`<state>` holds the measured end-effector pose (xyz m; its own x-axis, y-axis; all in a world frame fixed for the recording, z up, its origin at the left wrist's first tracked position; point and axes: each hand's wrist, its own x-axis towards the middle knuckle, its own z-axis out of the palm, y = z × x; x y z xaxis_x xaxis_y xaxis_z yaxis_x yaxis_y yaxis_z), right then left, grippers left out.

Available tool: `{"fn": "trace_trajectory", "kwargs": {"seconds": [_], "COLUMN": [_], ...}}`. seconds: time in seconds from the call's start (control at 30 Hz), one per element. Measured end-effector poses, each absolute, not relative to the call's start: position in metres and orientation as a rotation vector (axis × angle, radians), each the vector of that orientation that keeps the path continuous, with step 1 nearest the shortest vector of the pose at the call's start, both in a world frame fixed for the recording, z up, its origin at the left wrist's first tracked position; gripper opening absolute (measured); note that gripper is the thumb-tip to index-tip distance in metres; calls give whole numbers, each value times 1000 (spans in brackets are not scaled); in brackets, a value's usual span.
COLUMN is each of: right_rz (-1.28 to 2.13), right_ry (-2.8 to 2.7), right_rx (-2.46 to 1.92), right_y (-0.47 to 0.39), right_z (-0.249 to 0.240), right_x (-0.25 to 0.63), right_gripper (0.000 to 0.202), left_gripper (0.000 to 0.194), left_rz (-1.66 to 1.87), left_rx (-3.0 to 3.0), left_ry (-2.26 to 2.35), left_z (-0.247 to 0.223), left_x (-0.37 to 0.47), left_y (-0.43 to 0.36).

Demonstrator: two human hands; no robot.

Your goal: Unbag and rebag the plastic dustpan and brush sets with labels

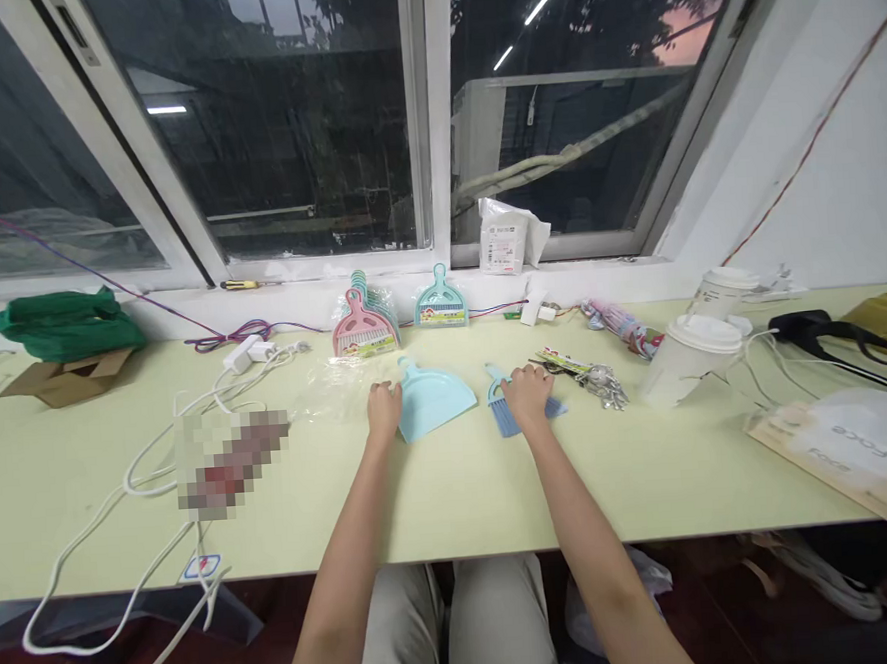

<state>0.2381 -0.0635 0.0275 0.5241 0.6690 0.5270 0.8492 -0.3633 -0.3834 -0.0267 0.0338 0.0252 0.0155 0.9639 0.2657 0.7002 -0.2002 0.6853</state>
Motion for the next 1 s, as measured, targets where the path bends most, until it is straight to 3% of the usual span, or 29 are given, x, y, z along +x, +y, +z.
{"fn": "trace_trajectory", "kwargs": {"seconds": [0.2,0.47,0.83,1.0], "right_rz": [-272,-186,-356,-468], "right_ry": [-1261,-1296,-1369,-1192], "right_rx": [-2264,-2276,-2083,-2093], "right_y": [-60,-59,-68,-84], "right_z": [11,3,49,67], "right_x": [250,254,235,265], "right_gripper": [17,14,22,24], "left_gripper": [31,24,26,31], "left_rz": [1165,770,362,402], "left_rx": [2035,2137,2481,2519], "left_ry": [1706,1686,1518,1588], "left_z": [21,19,25,29], "left_x": [-21,-20,0,1], "left_y": [28,26,5,4]}}
